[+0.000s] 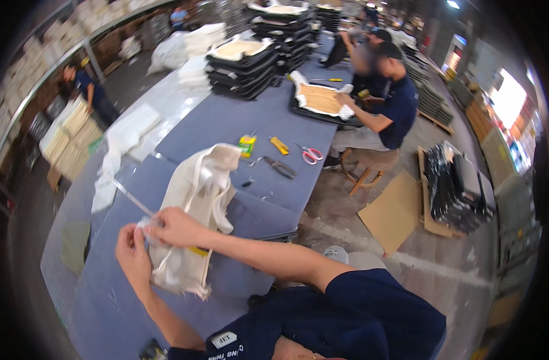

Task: The person uses a staple gun to attach a white fabric cover to a foam cushion, then uses a screwdriver to press and smooth the fabric edges. The person repeatedly adjusts the fabric and staples it in place.

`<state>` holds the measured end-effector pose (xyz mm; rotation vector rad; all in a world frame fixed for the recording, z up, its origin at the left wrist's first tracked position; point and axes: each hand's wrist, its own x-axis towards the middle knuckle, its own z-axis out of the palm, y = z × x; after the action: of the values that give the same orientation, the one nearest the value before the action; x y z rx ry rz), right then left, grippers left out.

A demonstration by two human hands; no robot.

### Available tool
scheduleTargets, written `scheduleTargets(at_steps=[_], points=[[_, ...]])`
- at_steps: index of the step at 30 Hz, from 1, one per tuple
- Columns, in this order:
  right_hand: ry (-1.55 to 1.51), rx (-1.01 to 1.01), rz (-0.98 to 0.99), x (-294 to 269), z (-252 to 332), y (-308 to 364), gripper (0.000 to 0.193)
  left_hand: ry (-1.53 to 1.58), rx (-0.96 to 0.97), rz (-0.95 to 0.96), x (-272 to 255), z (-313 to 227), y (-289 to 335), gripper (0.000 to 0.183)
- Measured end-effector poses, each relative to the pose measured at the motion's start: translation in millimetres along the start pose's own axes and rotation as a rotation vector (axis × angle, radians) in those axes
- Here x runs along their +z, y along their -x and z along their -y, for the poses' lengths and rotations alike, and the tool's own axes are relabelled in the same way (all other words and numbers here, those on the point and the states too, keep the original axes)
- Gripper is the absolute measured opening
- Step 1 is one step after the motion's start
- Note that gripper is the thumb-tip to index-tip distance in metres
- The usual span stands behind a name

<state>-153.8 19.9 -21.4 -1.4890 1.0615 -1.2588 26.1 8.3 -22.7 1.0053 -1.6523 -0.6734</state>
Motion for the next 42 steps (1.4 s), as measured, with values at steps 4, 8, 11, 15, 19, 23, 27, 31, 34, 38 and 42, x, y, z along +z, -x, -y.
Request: scheduleTargets(at_steps=[4, 8, 11, 15, 19, 23, 27, 31, 34, 38, 42], points=[[0.164, 0.129, -0.024, 13.1, -21.0, -3.6, 0.035, 0.075, -0.093, -0.544, -30.5, 15.2, 3.9, 0.023], [-0.189, 0.235, 0.178, 8.0, -1.1, 9.4, 0.034, 0.328, -0.080, -0.854, -58.3, 20.9, 1.5, 0.015], [-0.273, 0.205, 0.120, 19.1, 9.4, 15.5, 0.021, 0.441, -0.036, -0.719, -58.9, 21.5, 16.8, 0.011], [-0.388, 0.226, 0.159, 14.0, 14.9, 9.2, 0.019, 0.108, -0.019, -0.559, -67.6, 18.2, 51.2, 0.020], [-0.412, 0.208, 0.192, 10.3, 13.5, 0.5, 0.023, -0.398, 0.272, -0.115, -36.8, -35.6, 60.1, 0.012], [-0.447, 0.113, 0.022, 14.5, 25.8, 14.6, 0.024, -0.490, 0.348, -0.051, -38.5, -30.4, 58.6, 0.013], [-0.513, 0.144, -0.039, -5.8, 0.8, 59.3, 0.026, -0.269, 0.276, -0.017, -36.5, -6.7, 59.1, 0.014], [-0.358, 0.336, 0.050, 9.5, 8.6, 69.3, 0.040, -0.119, 0.008, 0.106, -40.5, -22.2, 53.1, 0.018], [-0.205, 0.418, 0.124, 26.5, 11.2, 58.6, 0.049, -0.021, -0.111, 0.118, -36.6, -23.4, 54.1, 0.021], [-0.391, 0.361, 0.129, 30.0, -4.8, 57.0, 0.043, 0.109, -0.290, 0.047, -40.4, -14.3, 54.9, 0.022], [-0.483, 0.346, 0.155, 30.3, -17.8, 55.5, 0.040, -0.084, 0.015, 0.010, -36.8, -20.1, 69.0, 0.020]])
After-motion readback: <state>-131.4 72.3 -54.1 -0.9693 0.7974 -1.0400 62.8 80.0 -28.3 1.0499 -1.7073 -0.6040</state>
